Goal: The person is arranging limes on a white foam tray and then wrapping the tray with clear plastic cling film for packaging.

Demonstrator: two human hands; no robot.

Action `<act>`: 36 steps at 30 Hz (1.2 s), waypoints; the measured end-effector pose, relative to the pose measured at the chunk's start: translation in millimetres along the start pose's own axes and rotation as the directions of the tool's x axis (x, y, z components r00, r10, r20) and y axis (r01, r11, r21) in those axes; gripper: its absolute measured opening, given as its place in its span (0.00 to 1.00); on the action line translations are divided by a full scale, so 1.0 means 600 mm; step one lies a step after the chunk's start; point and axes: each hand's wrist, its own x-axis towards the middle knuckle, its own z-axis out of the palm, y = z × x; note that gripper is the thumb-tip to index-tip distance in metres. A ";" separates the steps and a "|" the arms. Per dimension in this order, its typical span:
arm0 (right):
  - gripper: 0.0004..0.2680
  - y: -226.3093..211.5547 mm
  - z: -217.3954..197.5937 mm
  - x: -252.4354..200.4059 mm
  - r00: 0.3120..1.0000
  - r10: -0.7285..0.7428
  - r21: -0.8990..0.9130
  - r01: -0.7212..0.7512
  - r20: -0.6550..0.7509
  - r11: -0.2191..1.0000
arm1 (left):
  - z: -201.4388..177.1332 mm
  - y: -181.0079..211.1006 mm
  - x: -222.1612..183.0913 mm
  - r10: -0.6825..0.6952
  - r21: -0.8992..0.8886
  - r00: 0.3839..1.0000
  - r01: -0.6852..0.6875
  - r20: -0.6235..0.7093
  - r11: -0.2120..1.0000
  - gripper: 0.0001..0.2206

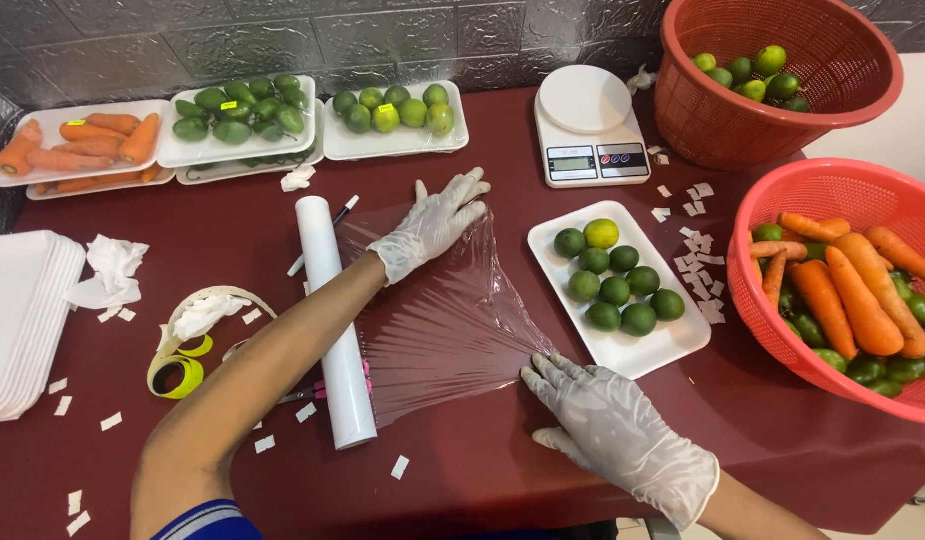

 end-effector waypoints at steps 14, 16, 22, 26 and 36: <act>0.27 0.035 -0.112 -0.025 0.973 0.227 0.145 -0.231 0.043 0.962 | -0.042 0.034 -0.011 -0.088 -0.119 0.996 0.083 -0.031 0.989 0.31; 0.26 0.050 -0.120 -0.041 0.926 0.347 0.180 -0.370 0.148 0.911 | -0.054 0.047 -0.012 -0.119 -0.127 0.993 0.119 0.006 0.985 0.31; 0.18 0.102 -0.063 -0.112 0.839 0.466 0.119 -0.451 -0.280 0.885 | -0.087 0.101 -0.003 -0.104 -0.212 0.992 0.087 -0.071 0.973 0.32; 0.17 0.127 -0.023 -0.146 0.841 0.511 -0.111 -0.533 -0.176 0.839 | -0.061 0.123 0.024 0.090 -0.061 0.992 -0.095 -0.090 0.994 0.19; 0.07 0.148 -0.013 -0.138 0.803 0.402 -0.119 -0.496 -0.441 0.860 | 0.051 0.135 0.080 0.090 0.126 0.990 -0.104 0.113 0.987 0.16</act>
